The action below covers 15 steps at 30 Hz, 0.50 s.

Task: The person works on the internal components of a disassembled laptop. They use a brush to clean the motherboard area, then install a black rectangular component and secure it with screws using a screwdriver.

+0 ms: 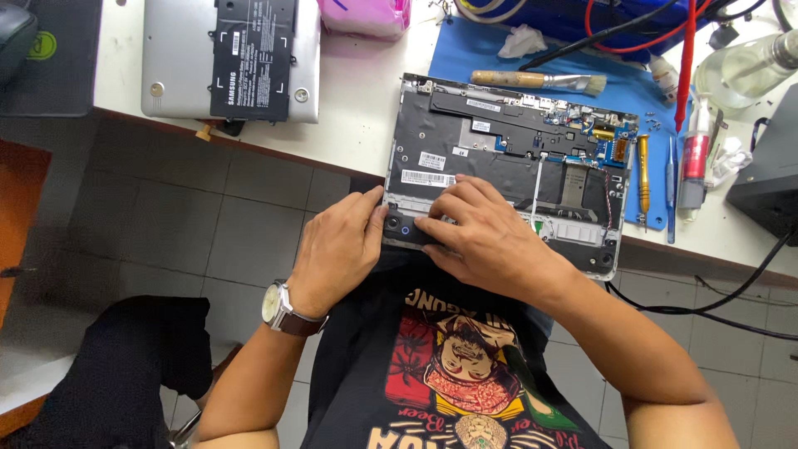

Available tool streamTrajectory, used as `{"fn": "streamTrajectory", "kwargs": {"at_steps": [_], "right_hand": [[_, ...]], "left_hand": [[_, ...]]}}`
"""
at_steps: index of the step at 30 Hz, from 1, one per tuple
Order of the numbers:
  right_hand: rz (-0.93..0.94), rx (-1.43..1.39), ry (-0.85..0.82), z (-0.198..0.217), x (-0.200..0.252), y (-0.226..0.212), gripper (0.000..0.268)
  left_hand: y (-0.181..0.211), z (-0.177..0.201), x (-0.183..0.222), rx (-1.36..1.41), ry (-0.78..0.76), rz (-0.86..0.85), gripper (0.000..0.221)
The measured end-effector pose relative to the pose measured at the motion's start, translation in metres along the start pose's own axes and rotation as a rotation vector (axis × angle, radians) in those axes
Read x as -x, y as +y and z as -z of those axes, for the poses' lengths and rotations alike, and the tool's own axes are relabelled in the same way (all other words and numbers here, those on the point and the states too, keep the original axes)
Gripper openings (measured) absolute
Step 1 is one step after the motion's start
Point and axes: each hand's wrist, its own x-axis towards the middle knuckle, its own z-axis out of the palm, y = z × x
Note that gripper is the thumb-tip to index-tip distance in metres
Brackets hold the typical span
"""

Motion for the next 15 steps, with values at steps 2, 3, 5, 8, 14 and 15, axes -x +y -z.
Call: {"fn": "streamTrajectory", "kwargs": {"at_steps": [2, 3, 5, 8, 14, 15], "right_hand": [[0.004, 0.004, -0.005, -0.0003, 0.0005, 0.0007, 0.022], [0.007, 0.008, -0.011, -0.0004, 0.0007, 0.0007, 0.022], [0.007, 0.018, -0.015, 0.0003, -0.0006, -0.0013, 0.022], [0.014, 0.028, -0.017, 0.0013, -0.0035, -0.0003, 0.022], [-0.011, 0.043, -0.036, 0.0006, -0.0006, -0.0023, 0.022], [-0.023, 0.038, -0.039, 0.0007, 0.0003, -0.0023, 0.022]], "left_hand": [[0.0013, -0.0001, -0.0018, 0.013, 0.000, 0.004, 0.039], [0.0021, 0.0001, -0.0024, 0.028, -0.001, 0.009, 0.038], [-0.0003, -0.0039, -0.0035, 0.049, -0.001, 0.012, 0.038], [0.0001, -0.0031, -0.0067, 0.088, -0.003, 0.016, 0.038], [0.0012, 0.0005, -0.0052, 0.128, -0.025, 0.016, 0.040], [0.0000, 0.0001, -0.0050, 0.132, -0.031, 0.017, 0.040]]}}
